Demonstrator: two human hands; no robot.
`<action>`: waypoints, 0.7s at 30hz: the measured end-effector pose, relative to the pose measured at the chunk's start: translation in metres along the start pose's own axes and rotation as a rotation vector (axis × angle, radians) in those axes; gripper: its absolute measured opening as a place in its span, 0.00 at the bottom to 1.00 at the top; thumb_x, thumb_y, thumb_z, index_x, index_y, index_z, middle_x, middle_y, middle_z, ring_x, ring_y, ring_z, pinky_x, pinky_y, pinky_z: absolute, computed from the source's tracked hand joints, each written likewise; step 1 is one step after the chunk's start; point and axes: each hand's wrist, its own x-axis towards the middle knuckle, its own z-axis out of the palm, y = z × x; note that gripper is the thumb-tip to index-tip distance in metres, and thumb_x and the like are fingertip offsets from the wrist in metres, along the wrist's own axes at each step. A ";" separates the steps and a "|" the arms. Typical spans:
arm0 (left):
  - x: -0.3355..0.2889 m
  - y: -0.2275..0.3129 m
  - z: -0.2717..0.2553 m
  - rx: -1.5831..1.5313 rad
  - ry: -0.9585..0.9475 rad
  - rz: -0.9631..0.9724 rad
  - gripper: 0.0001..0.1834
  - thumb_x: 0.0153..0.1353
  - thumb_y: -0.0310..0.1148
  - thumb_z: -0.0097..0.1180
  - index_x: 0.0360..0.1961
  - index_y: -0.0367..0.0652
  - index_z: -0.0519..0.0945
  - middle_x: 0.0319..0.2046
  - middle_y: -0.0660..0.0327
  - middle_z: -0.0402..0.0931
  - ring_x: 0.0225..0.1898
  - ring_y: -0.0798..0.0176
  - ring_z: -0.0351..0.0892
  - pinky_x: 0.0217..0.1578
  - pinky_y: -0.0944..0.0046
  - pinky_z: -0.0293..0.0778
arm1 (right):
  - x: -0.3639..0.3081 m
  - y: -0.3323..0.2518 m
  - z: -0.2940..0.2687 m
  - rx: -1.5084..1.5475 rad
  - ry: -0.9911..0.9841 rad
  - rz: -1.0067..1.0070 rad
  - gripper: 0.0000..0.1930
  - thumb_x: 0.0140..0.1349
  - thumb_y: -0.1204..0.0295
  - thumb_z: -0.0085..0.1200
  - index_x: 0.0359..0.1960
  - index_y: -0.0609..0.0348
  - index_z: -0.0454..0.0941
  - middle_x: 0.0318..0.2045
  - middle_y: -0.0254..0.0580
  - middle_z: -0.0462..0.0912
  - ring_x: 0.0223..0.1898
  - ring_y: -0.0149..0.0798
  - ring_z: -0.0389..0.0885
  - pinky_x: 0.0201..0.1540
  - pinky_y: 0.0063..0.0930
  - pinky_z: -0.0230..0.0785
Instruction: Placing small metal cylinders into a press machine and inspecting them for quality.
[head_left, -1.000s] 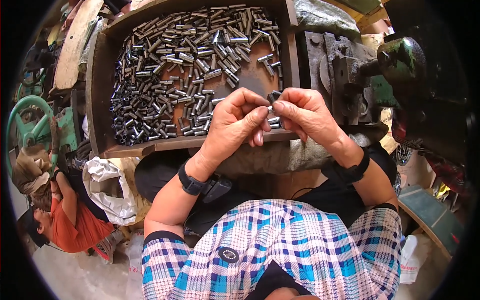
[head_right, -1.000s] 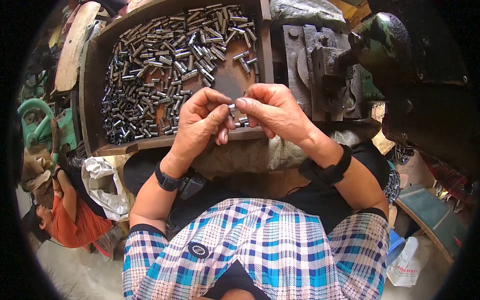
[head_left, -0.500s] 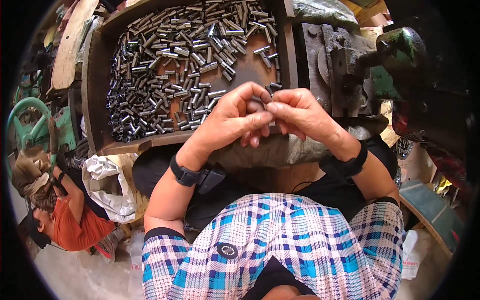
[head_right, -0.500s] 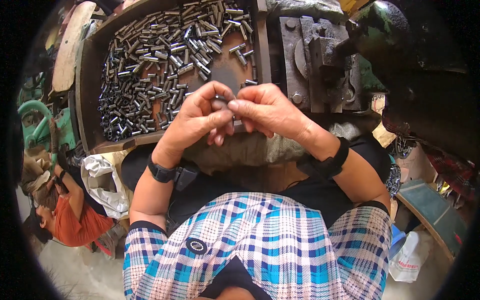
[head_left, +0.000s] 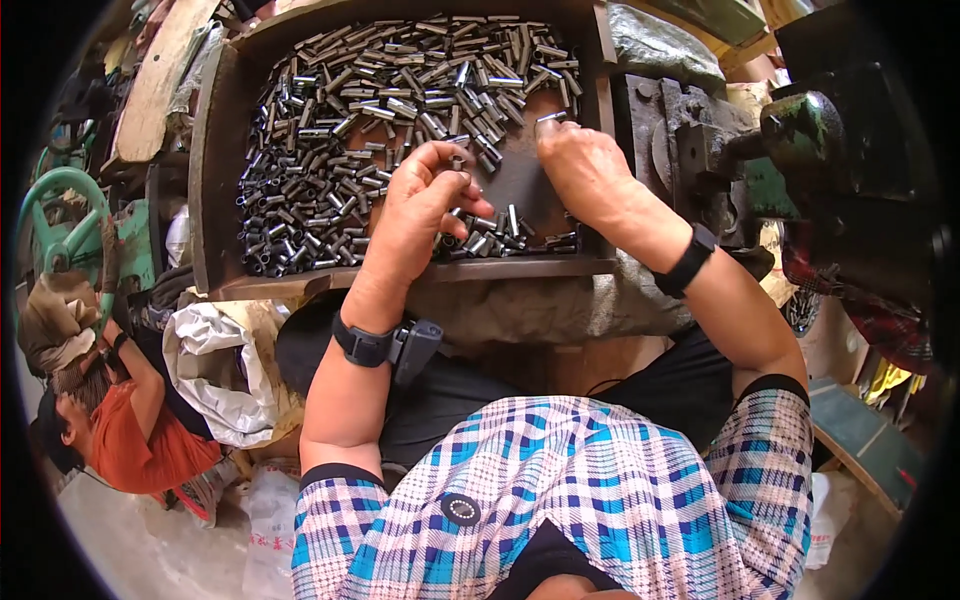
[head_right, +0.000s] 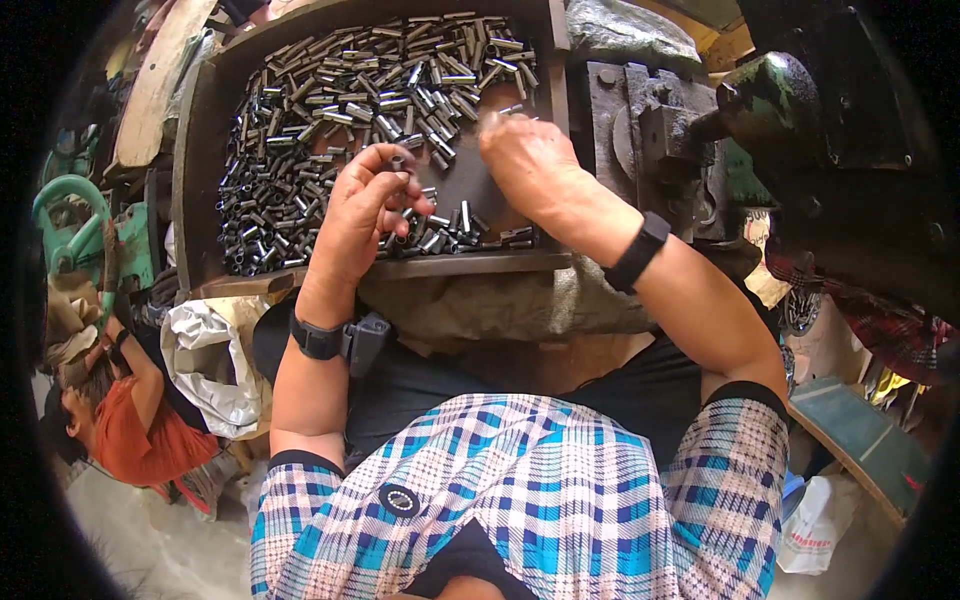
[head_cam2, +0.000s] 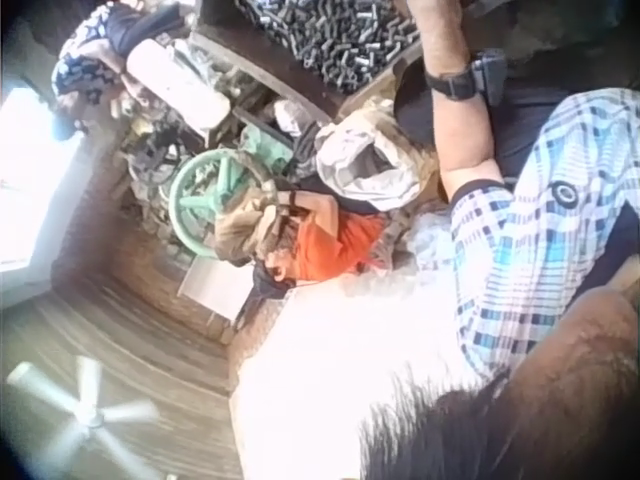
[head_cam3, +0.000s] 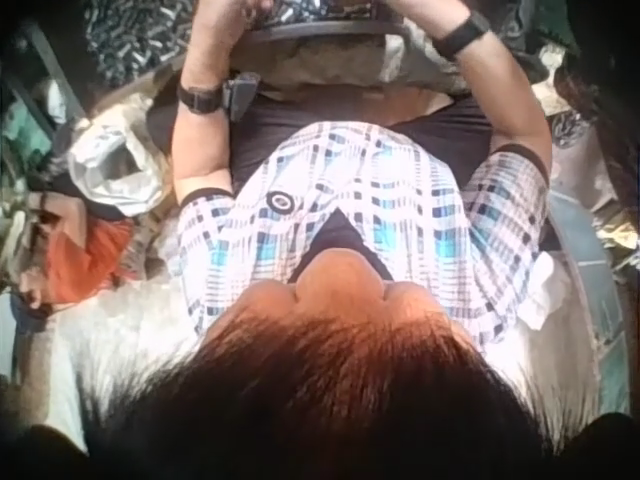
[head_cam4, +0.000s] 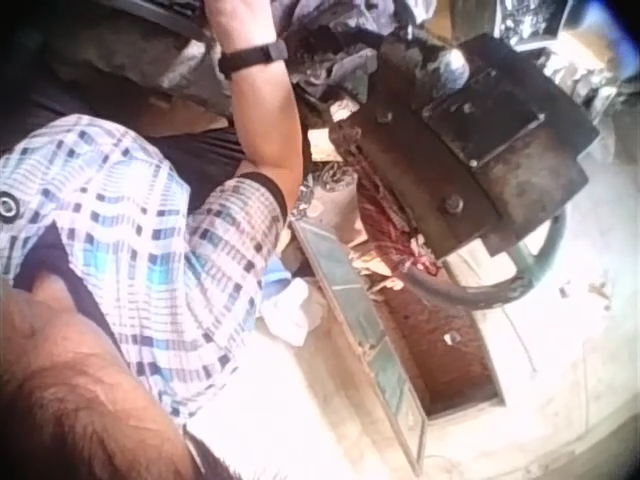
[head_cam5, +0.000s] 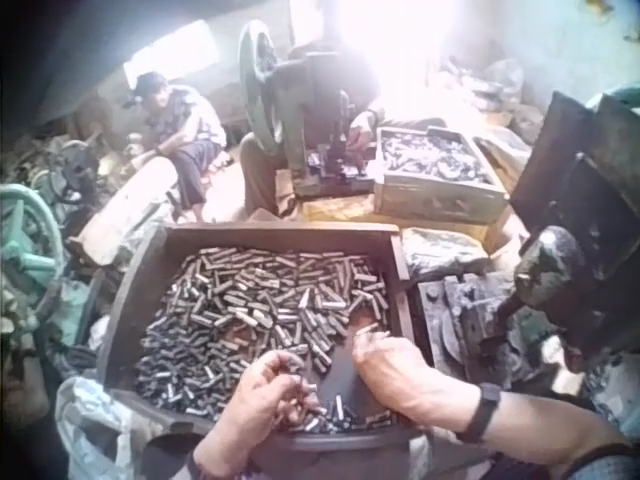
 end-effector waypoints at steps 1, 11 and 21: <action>0.000 0.000 -0.003 0.200 0.045 0.015 0.09 0.57 0.28 0.49 0.40 0.40 0.71 0.26 0.62 0.74 0.23 0.75 0.76 0.15 0.81 0.64 | 0.004 -0.002 0.001 -0.043 -0.016 0.001 0.12 0.47 0.80 0.54 0.36 0.67 0.72 0.30 0.55 0.80 0.32 0.47 0.83 0.33 0.31 0.77; 0.004 -0.012 -0.001 1.466 0.083 0.485 0.11 0.50 0.32 0.60 0.33 0.40 0.75 0.30 0.52 0.76 0.33 0.46 0.76 0.33 0.53 0.72 | -0.034 -0.001 -0.011 0.389 0.144 -0.026 0.05 0.48 0.78 0.49 0.27 0.65 0.71 0.28 0.57 0.76 0.30 0.57 0.78 0.34 0.44 0.71; 0.009 -0.011 0.000 1.466 -0.041 0.471 0.11 0.51 0.32 0.60 0.32 0.39 0.73 0.27 0.51 0.77 0.33 0.44 0.75 0.32 0.52 0.71 | -0.071 -0.004 -0.015 0.720 0.174 0.013 0.09 0.49 0.75 0.52 0.33 0.63 0.71 0.30 0.52 0.76 0.32 0.54 0.77 0.37 0.42 0.70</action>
